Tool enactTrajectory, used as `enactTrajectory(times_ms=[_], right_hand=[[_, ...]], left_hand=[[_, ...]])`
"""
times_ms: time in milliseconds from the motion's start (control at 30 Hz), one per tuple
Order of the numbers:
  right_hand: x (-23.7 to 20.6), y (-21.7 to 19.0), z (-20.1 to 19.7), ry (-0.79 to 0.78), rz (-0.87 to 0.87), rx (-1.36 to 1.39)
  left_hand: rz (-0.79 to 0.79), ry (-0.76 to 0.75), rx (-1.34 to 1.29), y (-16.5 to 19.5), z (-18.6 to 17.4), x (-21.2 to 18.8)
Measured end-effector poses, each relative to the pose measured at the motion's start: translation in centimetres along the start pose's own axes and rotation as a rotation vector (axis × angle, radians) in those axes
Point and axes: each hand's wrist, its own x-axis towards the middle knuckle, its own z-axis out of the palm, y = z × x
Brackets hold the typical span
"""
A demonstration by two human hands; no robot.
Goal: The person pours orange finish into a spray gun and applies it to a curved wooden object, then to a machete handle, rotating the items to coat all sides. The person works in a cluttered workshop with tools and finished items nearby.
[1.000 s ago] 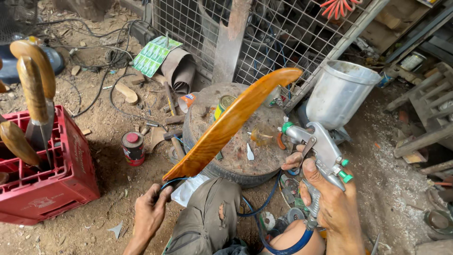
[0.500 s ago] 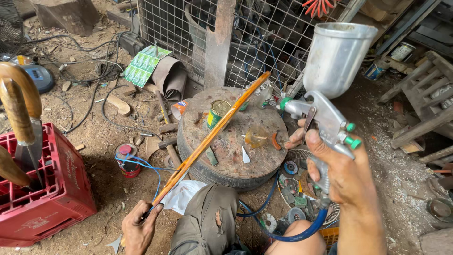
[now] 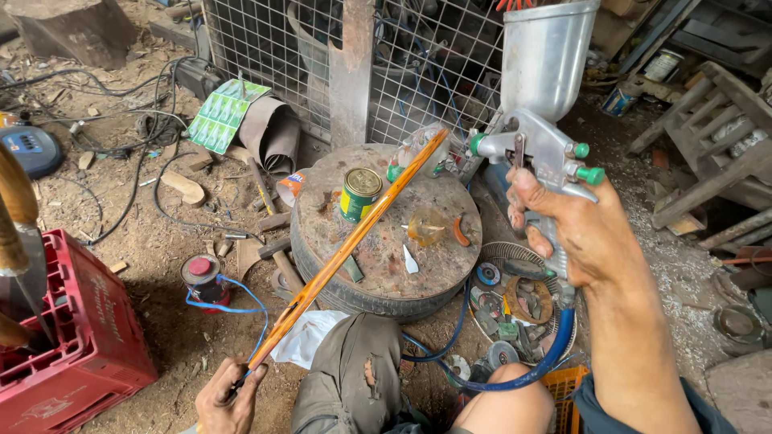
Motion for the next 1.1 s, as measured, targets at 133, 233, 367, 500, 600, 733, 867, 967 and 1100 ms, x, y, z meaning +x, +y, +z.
enactTrajectory(times_ms=[133, 233, 367, 500, 600, 733, 867, 967, 1100], right_hand=[[0.9, 0.4, -0.5, 0.036, 0.01, 0.003], [1.0, 0.3, -0.6, 0.074, -0.003, -0.005], [0.0, 0.1, 0.2, 0.081, -0.066, 0.022], [-1.7, 1.2, 1.8, 0.068, -0.178, -0.019], [-2.6, 2.0, 2.5, -0.006, -0.238, -0.013], [-4.2, 3.4, 3.4, -0.086, -0.152, 0.034], [-5.6, 4.7, 4.5, -0.068, -0.031, -0.091], [-6.7, 5.2, 4.8, -0.068, 0.028, -0.124], [-8.3, 5.1, 4.9, -0.095, 0.079, -0.088]], left_hand=[[-0.007, -0.058, -0.026, -2.0, 0.1, -0.5], [0.019, -0.021, -0.202, -3.2, 0.5, -0.9], [-0.516, -0.151, -0.34, -2.7, 0.5, -1.2], [-0.608, -0.196, -0.445, 0.6, 1.0, -1.1], [-0.611, -0.222, -0.484, 3.4, 1.3, -0.2], [-0.593, -0.252, -0.41, 6.1, 0.7, 0.7], [-0.6, -0.256, -0.446, 7.8, 0.3, 1.7], [-0.616, -0.251, -0.479, 8.7, 0.2, 2.2], [-0.651, -0.27, -0.597, 9.4, 0.4, 2.6]])
